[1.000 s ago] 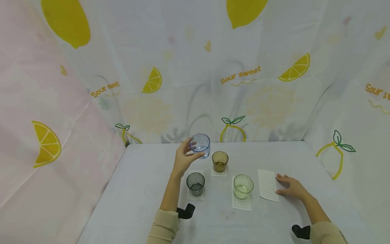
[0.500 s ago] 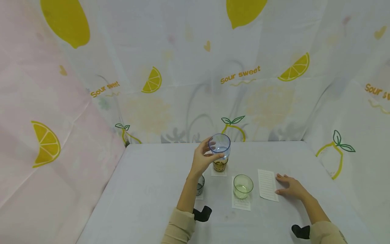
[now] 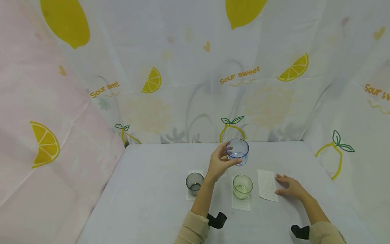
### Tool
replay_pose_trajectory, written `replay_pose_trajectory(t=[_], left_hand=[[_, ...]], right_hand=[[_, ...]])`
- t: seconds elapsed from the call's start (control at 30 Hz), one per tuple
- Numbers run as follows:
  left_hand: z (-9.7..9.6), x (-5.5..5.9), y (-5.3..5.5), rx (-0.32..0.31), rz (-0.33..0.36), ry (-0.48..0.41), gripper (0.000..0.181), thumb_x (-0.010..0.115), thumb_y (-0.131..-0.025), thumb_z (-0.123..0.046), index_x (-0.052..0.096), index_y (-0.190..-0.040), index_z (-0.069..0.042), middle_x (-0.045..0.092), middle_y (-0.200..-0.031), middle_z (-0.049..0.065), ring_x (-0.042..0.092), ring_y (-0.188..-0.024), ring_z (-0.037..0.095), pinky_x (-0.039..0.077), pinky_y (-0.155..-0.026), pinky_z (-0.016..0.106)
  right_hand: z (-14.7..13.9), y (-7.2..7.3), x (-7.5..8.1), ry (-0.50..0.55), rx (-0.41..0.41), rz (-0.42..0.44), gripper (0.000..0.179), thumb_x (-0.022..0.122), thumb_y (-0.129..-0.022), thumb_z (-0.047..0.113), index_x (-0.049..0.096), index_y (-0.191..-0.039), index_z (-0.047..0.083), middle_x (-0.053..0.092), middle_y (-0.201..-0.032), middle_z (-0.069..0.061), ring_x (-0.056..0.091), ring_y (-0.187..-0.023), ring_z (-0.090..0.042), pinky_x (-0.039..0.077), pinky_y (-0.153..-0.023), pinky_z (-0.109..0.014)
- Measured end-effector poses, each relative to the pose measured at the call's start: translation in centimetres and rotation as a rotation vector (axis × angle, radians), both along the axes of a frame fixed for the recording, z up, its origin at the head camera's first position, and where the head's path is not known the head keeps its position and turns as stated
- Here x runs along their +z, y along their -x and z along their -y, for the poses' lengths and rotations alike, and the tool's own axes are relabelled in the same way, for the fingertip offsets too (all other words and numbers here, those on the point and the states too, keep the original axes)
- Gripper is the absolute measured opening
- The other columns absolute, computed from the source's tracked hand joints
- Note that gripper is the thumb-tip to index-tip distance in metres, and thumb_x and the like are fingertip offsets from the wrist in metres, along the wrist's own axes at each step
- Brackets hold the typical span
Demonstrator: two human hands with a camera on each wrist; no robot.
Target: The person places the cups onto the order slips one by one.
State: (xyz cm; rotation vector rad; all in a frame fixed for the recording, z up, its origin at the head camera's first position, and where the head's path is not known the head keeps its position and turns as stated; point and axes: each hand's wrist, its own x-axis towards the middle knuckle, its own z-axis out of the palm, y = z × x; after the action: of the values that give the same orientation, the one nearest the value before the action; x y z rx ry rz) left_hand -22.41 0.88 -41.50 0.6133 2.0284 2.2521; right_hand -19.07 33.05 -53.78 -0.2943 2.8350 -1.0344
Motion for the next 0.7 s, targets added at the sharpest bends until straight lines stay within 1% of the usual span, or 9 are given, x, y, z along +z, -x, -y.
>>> replay_pose_trajectory(t=[0.07,0.2,0.37,0.5,0.6,0.7], left_hand=[[-0.9,-0.9,0.2,0.005,0.021,-0.001,0.071,0.077,-0.073,0.001,0.044,-0.137,0.0,0.054,-0.126,0.021,0.055,-0.108,0.037,0.053,-0.08,0.03],[-2.4,-1.9,0.1,0.011,0.033,0.005,0.069,0.079,-0.073,-0.004,0.048,-0.135,-0.006,0.057,-0.123,0.015,0.057,-0.103,0.032,0.053,-0.078,0.026],[-4.3,-2.7,-0.5,0.008,0.005,0.034,0.066,0.08,-0.072,-0.005,0.052,-0.132,-0.006,0.06,-0.117,0.013,0.058,-0.103,0.032,0.052,-0.077,0.024],[-5.9,-3.4,-1.0,0.007,-0.005,0.083,0.067,0.081,-0.071,-0.007,0.052,-0.132,-0.006,0.062,-0.117,0.011,0.06,-0.1,0.023,0.051,-0.076,0.02],[-7.1,-4.1,-1.2,0.006,-0.004,0.112,0.067,0.081,-0.071,-0.008,0.053,-0.131,-0.008,0.063,-0.117,0.009,0.059,-0.096,0.011,0.05,-0.076,0.019],[-8.2,-4.7,-1.5,0.008,0.003,0.125,0.068,0.082,-0.069,-0.008,0.053,-0.131,-0.007,0.063,-0.117,0.011,0.058,-0.095,0.006,0.05,-0.077,0.019]], right_hand=[[0.0,0.0,0.0,-0.002,-0.001,0.001,0.07,0.081,-0.069,0.015,0.05,-0.121,-0.018,0.041,-0.131,-0.035,0.026,-0.122,-0.061,0.026,-0.095,-0.069],[0.0,0.1,0.0,-0.016,-0.005,-0.002,0.07,0.081,-0.069,0.016,0.049,-0.122,-0.018,0.041,-0.131,-0.035,0.026,-0.122,-0.061,0.025,-0.096,-0.069],[0.2,0.2,0.1,-0.036,-0.009,0.007,0.069,0.081,-0.07,0.016,0.049,-0.122,-0.017,0.041,-0.132,-0.034,0.026,-0.123,-0.06,0.025,-0.097,-0.068],[0.2,0.2,0.1,-0.049,-0.012,0.018,0.069,0.08,-0.071,0.017,0.049,-0.123,-0.016,0.041,-0.132,-0.034,0.026,-0.123,-0.06,0.025,-0.097,-0.069],[0.1,0.1,0.0,-0.053,-0.012,0.023,0.07,0.08,-0.071,0.019,0.049,-0.124,-0.015,0.041,-0.132,-0.034,0.026,-0.123,-0.06,0.025,-0.097,-0.069],[0.0,0.1,-0.1,-0.05,-0.011,0.016,0.07,0.08,-0.071,0.018,0.049,-0.124,-0.015,0.042,-0.131,-0.035,0.027,-0.123,-0.06,0.026,-0.096,-0.069]])
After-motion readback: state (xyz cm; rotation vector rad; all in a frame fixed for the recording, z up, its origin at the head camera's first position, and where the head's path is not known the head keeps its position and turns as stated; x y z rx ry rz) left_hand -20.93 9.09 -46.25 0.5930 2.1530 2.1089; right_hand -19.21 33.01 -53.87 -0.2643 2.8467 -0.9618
